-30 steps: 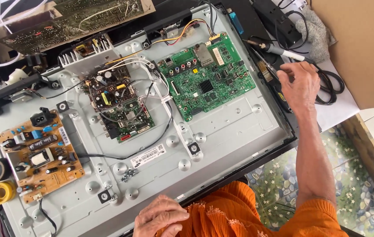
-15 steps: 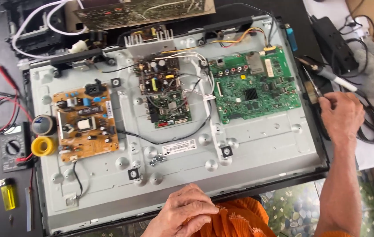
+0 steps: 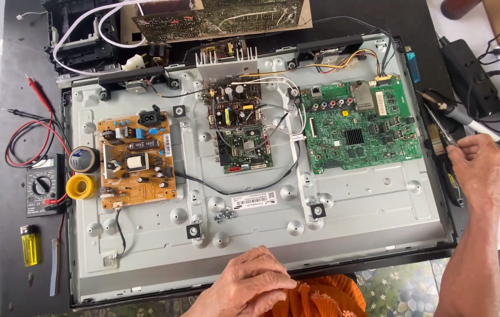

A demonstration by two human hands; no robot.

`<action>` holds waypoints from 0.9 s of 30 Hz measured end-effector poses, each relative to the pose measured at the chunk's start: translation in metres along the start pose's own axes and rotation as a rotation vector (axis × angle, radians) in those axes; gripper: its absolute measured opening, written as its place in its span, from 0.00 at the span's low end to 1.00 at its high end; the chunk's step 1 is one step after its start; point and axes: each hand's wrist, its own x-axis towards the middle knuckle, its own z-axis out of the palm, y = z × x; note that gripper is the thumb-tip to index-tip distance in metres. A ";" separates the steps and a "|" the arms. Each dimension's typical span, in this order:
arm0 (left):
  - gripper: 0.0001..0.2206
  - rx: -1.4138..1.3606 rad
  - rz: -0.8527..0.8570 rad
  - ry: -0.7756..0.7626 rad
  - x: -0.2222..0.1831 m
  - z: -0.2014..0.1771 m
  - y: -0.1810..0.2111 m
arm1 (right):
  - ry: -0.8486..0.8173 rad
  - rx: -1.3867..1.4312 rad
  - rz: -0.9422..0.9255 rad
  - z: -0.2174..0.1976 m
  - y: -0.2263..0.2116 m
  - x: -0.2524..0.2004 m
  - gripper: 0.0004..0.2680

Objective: Connecting internal wire harnesses and electronic components to circuit boards inside a disassembled television.

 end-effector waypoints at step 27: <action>0.06 0.523 0.109 -0.107 -0.001 -0.010 -0.009 | 0.026 0.033 -0.146 -0.001 -0.008 0.002 0.07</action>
